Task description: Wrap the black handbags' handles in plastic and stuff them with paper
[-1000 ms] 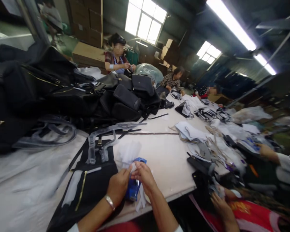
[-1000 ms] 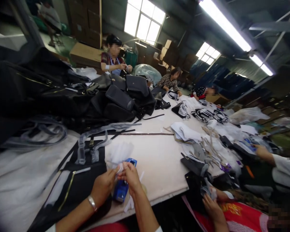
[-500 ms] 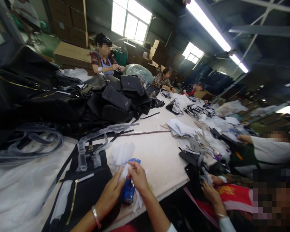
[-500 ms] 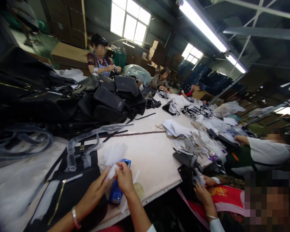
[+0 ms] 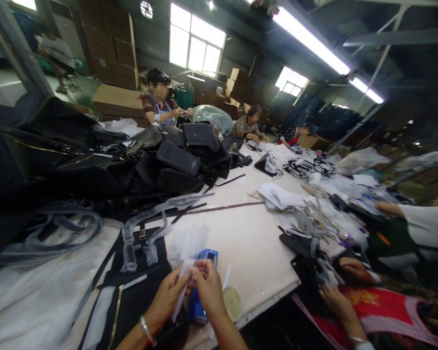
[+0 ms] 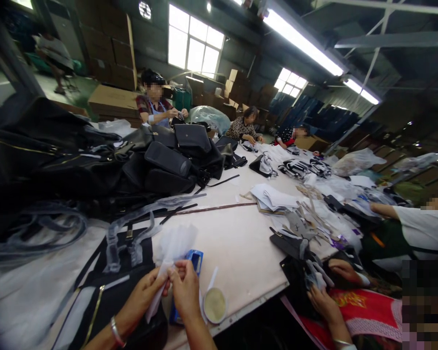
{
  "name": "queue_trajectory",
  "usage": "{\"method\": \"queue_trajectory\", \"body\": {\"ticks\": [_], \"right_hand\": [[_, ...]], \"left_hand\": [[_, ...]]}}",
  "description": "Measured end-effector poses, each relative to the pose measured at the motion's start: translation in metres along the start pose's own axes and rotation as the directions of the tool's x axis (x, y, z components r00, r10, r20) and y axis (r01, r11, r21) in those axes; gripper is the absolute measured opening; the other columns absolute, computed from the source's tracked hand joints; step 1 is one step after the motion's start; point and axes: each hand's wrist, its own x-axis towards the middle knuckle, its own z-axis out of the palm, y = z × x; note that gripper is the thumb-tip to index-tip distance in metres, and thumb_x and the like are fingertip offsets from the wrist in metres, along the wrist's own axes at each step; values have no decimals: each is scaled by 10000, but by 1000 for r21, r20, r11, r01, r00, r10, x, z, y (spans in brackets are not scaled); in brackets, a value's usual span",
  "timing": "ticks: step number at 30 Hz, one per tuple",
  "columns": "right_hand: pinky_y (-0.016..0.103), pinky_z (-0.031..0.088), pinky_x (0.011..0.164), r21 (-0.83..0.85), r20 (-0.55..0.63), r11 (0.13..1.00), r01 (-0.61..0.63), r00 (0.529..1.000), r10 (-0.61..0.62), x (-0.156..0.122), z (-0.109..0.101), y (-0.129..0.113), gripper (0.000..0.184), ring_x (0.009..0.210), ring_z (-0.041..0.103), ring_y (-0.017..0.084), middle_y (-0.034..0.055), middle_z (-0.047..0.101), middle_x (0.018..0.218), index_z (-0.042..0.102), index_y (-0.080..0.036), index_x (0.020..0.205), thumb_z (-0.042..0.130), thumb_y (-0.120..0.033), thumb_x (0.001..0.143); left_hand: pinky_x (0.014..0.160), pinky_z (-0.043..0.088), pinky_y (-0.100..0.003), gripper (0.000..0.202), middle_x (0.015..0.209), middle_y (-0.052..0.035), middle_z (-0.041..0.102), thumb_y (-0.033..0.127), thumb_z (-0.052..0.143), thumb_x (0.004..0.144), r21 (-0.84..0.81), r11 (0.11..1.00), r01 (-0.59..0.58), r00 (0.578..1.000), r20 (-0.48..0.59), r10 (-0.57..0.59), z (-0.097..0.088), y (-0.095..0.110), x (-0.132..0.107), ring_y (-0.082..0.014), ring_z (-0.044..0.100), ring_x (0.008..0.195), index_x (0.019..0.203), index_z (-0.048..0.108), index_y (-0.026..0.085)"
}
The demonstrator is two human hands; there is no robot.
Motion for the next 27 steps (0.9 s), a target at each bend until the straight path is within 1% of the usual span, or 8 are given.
{"method": "queue_trajectory", "body": {"ticks": [4,9,13,15,17,20,22,27], "right_hand": [[254,487,579,-13,16,1000,7,1000,-7,-6,6,0,230,628,622,161,-7,636,710,593,-195,940,563,-402,844],[254,477,707,-50,-100,996,68,992,-73,-6,10,-4,178,782,615,162,16,649,849,634,-200,907,552,-352,861],[259,465,751,-79,-92,991,104,990,-111,-5,9,-4,166,823,608,162,25,639,895,664,-202,920,537,-295,867],[267,462,753,-78,-95,992,95,990,-102,-3,9,-3,154,816,609,166,23,646,880,668,-203,914,544,-274,858],[277,462,753,-45,-100,996,76,992,-80,2,9,0,142,810,614,172,24,658,868,667,-200,913,562,-266,842],[288,470,722,83,-52,996,20,999,-16,12,9,6,150,775,623,181,31,676,828,662,-183,911,595,-274,812],[289,473,685,183,0,983,-24,1000,24,19,9,11,184,742,622,182,36,678,802,660,-167,910,631,-291,777],[272,459,639,330,86,941,-71,995,45,27,13,17,270,691,601,160,30,665,783,654,-146,926,689,-306,711]], "left_hand": [[672,455,-276,291,799,-28,622,426,445,913,334,934,-125,985,-68,156,4,-9,0,-187,578,735,1000,589,189],[730,479,-338,242,881,-77,643,348,378,935,774,598,-209,912,-65,404,6,-29,3,-233,624,815,987,565,204],[661,491,-322,252,908,-88,646,320,374,932,881,438,-179,890,-45,454,7,-42,4,-233,640,793,1065,553,203],[674,496,-341,267,927,-96,652,332,375,928,863,483,-146,907,-79,415,7,-42,4,-247,647,812,1070,558,199],[704,501,-359,278,924,-95,665,360,389,916,785,611,-100,932,-141,334,8,-36,5,-260,654,830,1048,573,198],[792,497,-355,306,979,-84,684,403,473,877,535,842,-64,965,-182,189,10,-21,7,-263,645,928,1065,598,197],[809,490,-337,346,971,-69,689,422,546,838,360,932,-42,980,-168,110,11,-10,8,-261,631,956,1080,613,185],[536,422,-246,465,623,23,591,448,665,752,112,990,89,988,-139,-73,4,1,7,-163,555,580,1093,611,137]]}}
